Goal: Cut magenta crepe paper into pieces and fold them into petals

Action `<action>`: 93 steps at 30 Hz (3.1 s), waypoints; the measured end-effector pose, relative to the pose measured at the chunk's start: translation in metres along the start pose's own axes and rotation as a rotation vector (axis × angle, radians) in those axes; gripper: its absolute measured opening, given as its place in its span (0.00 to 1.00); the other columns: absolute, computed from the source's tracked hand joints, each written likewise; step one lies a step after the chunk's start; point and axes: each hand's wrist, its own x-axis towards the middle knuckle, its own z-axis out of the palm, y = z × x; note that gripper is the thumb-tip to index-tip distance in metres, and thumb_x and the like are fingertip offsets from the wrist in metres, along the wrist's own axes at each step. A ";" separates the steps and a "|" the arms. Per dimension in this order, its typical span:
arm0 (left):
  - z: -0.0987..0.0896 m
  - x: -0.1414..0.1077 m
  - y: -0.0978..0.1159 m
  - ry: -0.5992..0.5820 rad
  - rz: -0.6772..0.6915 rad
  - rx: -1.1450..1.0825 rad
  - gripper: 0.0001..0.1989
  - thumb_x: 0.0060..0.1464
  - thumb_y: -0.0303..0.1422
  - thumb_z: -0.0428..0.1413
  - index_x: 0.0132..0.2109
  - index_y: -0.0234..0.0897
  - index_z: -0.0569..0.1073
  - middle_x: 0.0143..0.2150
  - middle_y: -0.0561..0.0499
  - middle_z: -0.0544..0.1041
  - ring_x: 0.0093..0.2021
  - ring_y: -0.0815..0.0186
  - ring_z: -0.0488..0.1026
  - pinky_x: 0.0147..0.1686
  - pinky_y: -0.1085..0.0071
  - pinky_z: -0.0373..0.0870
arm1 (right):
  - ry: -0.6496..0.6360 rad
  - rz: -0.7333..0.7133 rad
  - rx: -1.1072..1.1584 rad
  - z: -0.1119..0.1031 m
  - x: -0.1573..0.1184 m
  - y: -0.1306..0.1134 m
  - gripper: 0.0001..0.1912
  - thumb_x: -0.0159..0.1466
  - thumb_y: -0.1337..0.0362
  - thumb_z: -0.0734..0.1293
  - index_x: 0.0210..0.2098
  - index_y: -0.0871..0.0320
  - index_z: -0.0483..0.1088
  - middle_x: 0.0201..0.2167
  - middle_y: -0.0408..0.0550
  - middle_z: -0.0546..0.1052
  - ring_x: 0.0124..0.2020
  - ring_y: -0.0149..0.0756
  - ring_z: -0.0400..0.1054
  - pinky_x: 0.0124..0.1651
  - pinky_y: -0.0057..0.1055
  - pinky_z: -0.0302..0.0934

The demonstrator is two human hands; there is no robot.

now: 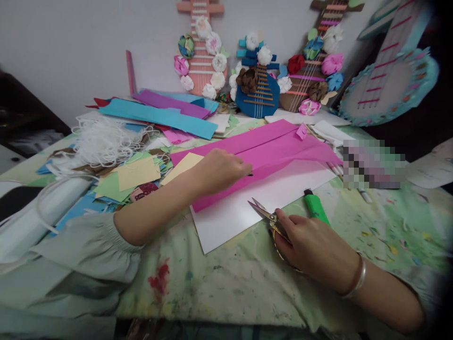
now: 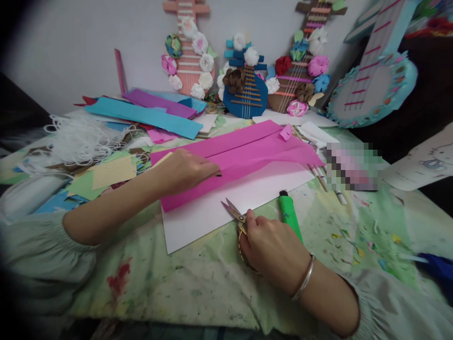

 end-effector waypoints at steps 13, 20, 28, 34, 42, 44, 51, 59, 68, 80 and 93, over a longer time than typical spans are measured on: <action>-0.002 -0.012 0.008 0.034 -0.094 -0.241 0.12 0.59 0.37 0.51 0.36 0.33 0.75 0.28 0.49 0.76 0.28 0.67 0.71 0.25 0.73 0.58 | 0.043 -0.040 0.288 -0.004 -0.007 0.008 0.14 0.63 0.61 0.57 0.39 0.63 0.69 0.23 0.48 0.72 0.22 0.31 0.61 0.26 0.29 0.46; 0.014 -0.043 0.026 0.138 -0.139 -0.582 0.09 0.59 0.31 0.51 0.36 0.33 0.75 0.30 0.50 0.76 0.29 0.71 0.71 0.30 0.76 0.64 | -0.241 0.140 1.059 -0.005 -0.034 0.029 0.17 0.61 0.50 0.61 0.32 0.58 0.68 0.21 0.42 0.66 0.19 0.27 0.55 0.20 0.25 0.47; 0.012 -0.052 0.062 0.274 0.074 -0.193 0.12 0.59 0.25 0.48 0.28 0.33 0.71 0.22 0.52 0.68 0.22 0.68 0.63 0.20 0.71 0.55 | -0.417 0.258 1.580 -0.008 -0.053 0.021 0.24 0.59 0.41 0.60 0.35 0.58 0.64 0.18 0.40 0.67 0.13 0.24 0.56 0.16 0.23 0.51; 0.007 -0.058 0.073 0.318 0.193 -0.083 0.08 0.56 0.23 0.48 0.34 0.29 0.72 0.21 0.51 0.66 0.21 0.67 0.63 0.18 0.69 0.55 | -0.398 0.234 1.485 -0.020 -0.032 0.008 0.25 0.57 0.40 0.61 0.29 0.59 0.63 0.18 0.39 0.65 0.13 0.22 0.55 0.15 0.22 0.49; 0.012 -0.061 0.079 0.368 0.252 -0.018 0.08 0.55 0.23 0.50 0.38 0.27 0.74 0.23 0.50 0.70 0.21 0.68 0.65 0.16 0.71 0.58 | -0.418 0.214 1.419 -0.018 -0.020 0.014 0.23 0.60 0.44 0.60 0.29 0.60 0.65 0.19 0.40 0.66 0.12 0.20 0.53 0.13 0.20 0.45; 0.013 -0.062 0.079 0.365 0.246 -0.033 0.09 0.54 0.23 0.50 0.38 0.27 0.74 0.23 0.49 0.70 0.20 0.68 0.65 0.16 0.70 0.59 | -0.420 0.202 1.425 -0.015 -0.021 0.015 0.22 0.61 0.45 0.60 0.28 0.60 0.64 0.19 0.40 0.66 0.12 0.20 0.53 0.13 0.19 0.45; 0.014 -0.062 0.079 0.363 0.266 -0.078 0.09 0.53 0.23 0.51 0.38 0.25 0.75 0.23 0.48 0.71 0.20 0.66 0.65 0.15 0.69 0.58 | -0.414 0.228 1.453 -0.010 -0.019 0.014 0.23 0.60 0.44 0.61 0.35 0.61 0.68 0.17 0.38 0.64 0.11 0.19 0.52 0.12 0.18 0.45; 0.015 -0.062 0.079 0.357 0.266 -0.114 0.10 0.53 0.24 0.51 0.39 0.25 0.75 0.23 0.48 0.71 0.20 0.66 0.66 0.15 0.68 0.60 | -0.407 0.257 1.465 -0.008 -0.012 0.016 0.23 0.59 0.44 0.63 0.33 0.61 0.67 0.16 0.36 0.63 0.10 0.18 0.49 0.12 0.18 0.42; 0.018 -0.063 0.080 0.371 0.254 -0.128 0.10 0.54 0.25 0.51 0.40 0.25 0.75 0.23 0.48 0.70 0.20 0.67 0.65 0.16 0.68 0.58 | -0.435 0.268 1.413 -0.010 -0.010 0.016 0.23 0.59 0.45 0.63 0.31 0.61 0.66 0.13 0.36 0.61 0.10 0.18 0.47 0.12 0.18 0.39; 0.019 -0.063 0.081 0.396 0.244 -0.141 0.09 0.52 0.25 0.53 0.40 0.23 0.74 0.23 0.48 0.70 0.20 0.66 0.65 0.16 0.69 0.57 | -0.418 0.280 1.411 -0.009 -0.011 0.015 0.23 0.58 0.44 0.63 0.26 0.60 0.64 0.11 0.35 0.59 0.10 0.19 0.47 0.12 0.19 0.37; 0.020 -0.063 0.081 0.396 0.242 -0.134 0.10 0.53 0.25 0.52 0.40 0.23 0.74 0.23 0.48 0.70 0.20 0.67 0.64 0.16 0.69 0.57 | -0.437 0.324 1.430 -0.005 -0.010 0.017 0.21 0.58 0.48 0.66 0.24 0.60 0.63 0.11 0.36 0.60 0.09 0.18 0.46 0.10 0.17 0.38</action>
